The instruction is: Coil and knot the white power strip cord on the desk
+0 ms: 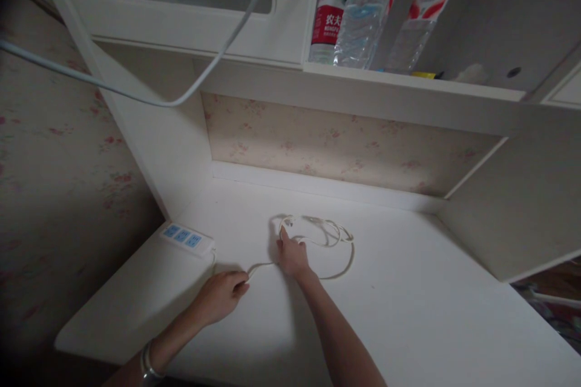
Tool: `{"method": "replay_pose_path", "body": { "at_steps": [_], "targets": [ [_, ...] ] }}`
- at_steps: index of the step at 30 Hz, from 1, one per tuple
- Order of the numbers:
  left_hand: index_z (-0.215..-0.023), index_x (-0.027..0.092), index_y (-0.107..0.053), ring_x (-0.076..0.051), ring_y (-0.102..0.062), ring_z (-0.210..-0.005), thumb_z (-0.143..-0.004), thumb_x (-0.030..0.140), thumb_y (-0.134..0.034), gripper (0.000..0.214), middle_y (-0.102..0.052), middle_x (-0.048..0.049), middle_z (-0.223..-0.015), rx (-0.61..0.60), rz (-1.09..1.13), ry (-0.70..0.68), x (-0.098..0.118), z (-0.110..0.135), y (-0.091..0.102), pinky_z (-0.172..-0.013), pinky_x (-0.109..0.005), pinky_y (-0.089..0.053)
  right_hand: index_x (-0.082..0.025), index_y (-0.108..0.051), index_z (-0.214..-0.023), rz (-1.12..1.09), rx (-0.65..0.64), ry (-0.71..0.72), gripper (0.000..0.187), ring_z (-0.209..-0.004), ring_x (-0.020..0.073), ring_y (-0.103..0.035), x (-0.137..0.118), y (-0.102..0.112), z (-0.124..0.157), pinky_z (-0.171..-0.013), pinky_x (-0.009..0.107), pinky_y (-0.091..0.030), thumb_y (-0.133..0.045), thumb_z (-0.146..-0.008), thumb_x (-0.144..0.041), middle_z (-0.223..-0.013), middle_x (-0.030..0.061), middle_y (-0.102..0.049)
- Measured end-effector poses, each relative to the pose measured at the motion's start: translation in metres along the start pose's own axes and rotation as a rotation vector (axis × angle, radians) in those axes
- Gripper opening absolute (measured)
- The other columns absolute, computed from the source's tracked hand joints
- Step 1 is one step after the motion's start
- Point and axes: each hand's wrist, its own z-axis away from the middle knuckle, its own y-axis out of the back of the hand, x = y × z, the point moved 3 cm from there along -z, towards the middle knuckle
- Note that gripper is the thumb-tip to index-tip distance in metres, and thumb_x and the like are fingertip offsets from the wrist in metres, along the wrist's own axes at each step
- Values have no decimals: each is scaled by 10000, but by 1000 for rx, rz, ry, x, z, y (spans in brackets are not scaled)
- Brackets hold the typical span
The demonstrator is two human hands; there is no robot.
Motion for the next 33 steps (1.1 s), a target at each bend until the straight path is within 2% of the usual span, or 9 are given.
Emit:
{"method": "replay_pose_path", "body": {
  "at_steps": [5, 9, 12, 15, 20, 22, 26, 28, 33],
  "targets": [
    [-809, 229, -632, -186, -650, -735, -901, 296, -453, 212, -694, -23, -750, 58, 66, 65, -3, -12, -4, -605, -252, -344, -230, -330, -1426, -21, 58, 4, 450, -915, 229, -665, -15, 5, 33, -941, 450, -294, -304, -981, -292, -918, 104, -727],
    [-792, 207, -631, -158, -611, -653, -926, 352, -407, 298, -670, -18, -697, 86, 241, 78, -2, -23, -10, -589, -241, -338, -233, -485, -1299, -87, 75, 15, 367, -898, 210, -666, -28, 1, 54, -1030, 493, -210, -326, -970, -274, -866, 67, -735],
    [-762, 191, -643, -161, -583, -632, -936, 439, -343, 426, -652, -21, -663, 65, 444, 114, -3, -31, -17, -592, -246, -363, -222, -552, -1208, -155, 58, 41, 321, -873, 199, -662, -40, -7, 62, -990, 423, -302, -358, -953, -246, -878, 59, -730],
    [-779, 181, -657, -170, -572, -664, -918, 535, -303, 520, -656, -30, -691, 96, 669, 217, -8, -34, -21, -598, -257, -391, -201, -534, -1231, -353, 38, 155, 338, -886, 193, -642, -55, -14, 68, -884, 339, -407, -376, -932, -202, -938, 70, -710],
    [-712, 160, -623, -152, -521, -616, -843, 602, -426, 501, -582, -18, -632, 191, 845, 243, -15, -37, -22, -561, -252, -380, -210, -619, -1108, -726, -36, 329, 318, -876, 172, -613, -63, -19, 72, -739, 278, -499, -392, -888, -176, -1040, 72, -628],
    [-699, 152, -603, -139, -491, -589, -827, 589, -467, 475, -537, 1, -603, 224, 873, 230, -16, -37, -23, -544, -245, -360, -209, -635, -1069, -864, -70, 243, 295, -776, 152, -617, -55, -24, 68, -680, 270, -509, -392, -907, -254, -1007, 56, -629],
    [-725, 148, -585, -117, -449, -563, -845, 561, -448, 451, -493, 21, -601, 236, 889, 224, -16, -33, -26, -522, -231, -321, -225, -461, -1325, -1029, -33, -87, 457, -655, 134, -610, -27, -37, 53, -606, 273, -500, -413, -912, -414, -983, 46, -656],
    [-721, 156, -567, -115, -434, -552, -851, 556, -441, 439, -472, 30, -589, 212, 862, 204, -14, -30, -24, -515, -229, -310, -226, -370, -1402, -1063, -51, -118, 567, -665, 139, -621, -17, -41, 44, -603, 276, -501, -436, -898, -478, -1034, 63, -660],
    [-736, 169, -551, -118, -423, -526, -868, 540, -414, 416, -459, 37, -561, 179, 822, 199, -11, -21, -11, -513, -233, -306, -148, -470, -1345, -1021, 20, -96, 590, -814, 182, -655, 5, -33, 25, -708, 301, -508, -437, -887, -519, -1025, 104, -682]
  ]
}}
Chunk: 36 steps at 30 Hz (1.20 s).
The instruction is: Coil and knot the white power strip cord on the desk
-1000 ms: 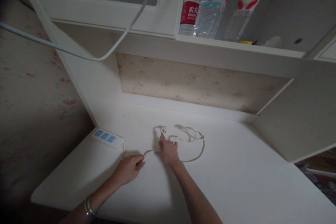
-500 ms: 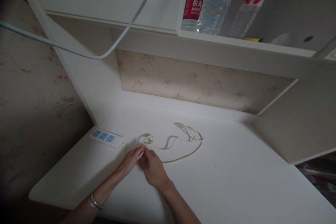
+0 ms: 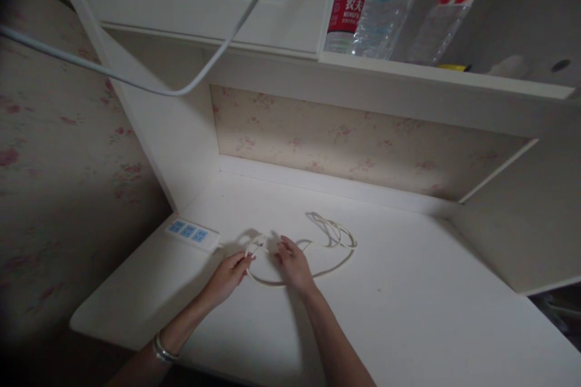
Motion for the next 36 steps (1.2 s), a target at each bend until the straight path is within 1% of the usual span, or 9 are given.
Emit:
{"method": "replay_pose_path", "body": {
  "at_steps": [6, 10, 13, 17, 20, 23, 27, 30, 36],
  "targets": [
    [-785, 165, -559, -114, -395, -529, -881, 550, -408, 424, -437, 44, -568, -32, 13, -41, 6, 7, 3, -512, -232, -294, -190, -581, -1259, 576, -187, 109, 422, -636, 166, -628, -14, -1, 10, -623, 261, -430, -420, -913, -371, -730, 33, -701],
    [-822, 161, -571, -108, -391, -547, -880, 580, -407, 453, -437, 42, -595, -92, 55, -65, 7, 13, 3, -513, -227, -293, -220, -641, -1141, 919, -124, 137, 327, -761, 209, -671, -24, -9, 15, -658, 269, -414, -436, -910, -328, -827, 79, -721],
    [-908, 150, -586, -104, -394, -545, -876, 596, -409, 481, -428, 45, -600, -130, 113, -61, 6, 17, 5, -517, -225, -304, -221, -634, -1117, 1000, -71, 107, 317, -798, 229, -678, -27, -8, 12, -664, 279, -416, -402, -940, -343, -867, 103, -723],
    [-1260, 162, -468, -101, -425, -541, -878, 565, -422, 557, -469, 48, -650, 11, 194, -50, 3, 16, 12, -529, -223, -347, -218, -605, -1152, 909, 82, 186, 340, -820, 214, -663, -29, 6, 11, -703, 286, -433, -350, -977, -358, -909, 97, -715],
    [-1364, 160, -360, -101, -444, -531, -890, 538, -393, 607, -521, 31, -712, 131, 174, -15, -1, 11, 14, -513, -229, -363, -194, -599, -1152, 784, 208, 404, 351, -914, 218, -618, -37, 18, 15, -808, 319, -442, -347, -980, -369, -986, 101, -689],
    [-1293, 156, -455, -105, -452, -521, -908, 503, -346, 530, -572, 4, -767, 81, 94, 14, 0, 8, 11, -503, -240, -366, -195, -603, -1138, 688, 222, 573, 339, -967, 219, -581, -49, 27, 18, -871, 344, -436, -365, -975, -372, -1014, 99, -669],
    [-865, 168, -635, -129, -500, -597, -929, 478, -293, 467, -606, -12, -739, -62, -19, -15, 10, 12, 5, -572, -251, -384, -209, -597, -1143, 578, 178, 604, 316, -973, 213, -581, -65, 31, 12, -877, 348, -449, -401, -959, -375, -1017, 95, -660],
    [-691, 170, -604, -145, -520, -637, -928, 524, -295, 526, -611, -20, -690, -76, -83, -47, 15, 16, 0, -628, -260, -386, -209, -548, -1180, 441, 130, 566, 319, -934, 193, -603, -70, 18, 2, -859, 337, -466, -418, -948, -384, -1037, 89, -650],
    [-930, 161, -591, -107, -395, -476, -908, 586, -328, 500, -547, 22, -606, 43, 58, -11, 0, 11, -6, -494, -244, -300, -218, -385, -1049, 47, -44, 395, 261, -725, 142, -636, -55, -39, 9, -666, 286, -496, -393, -953, -460, -964, 46, -631]
  ]
}}
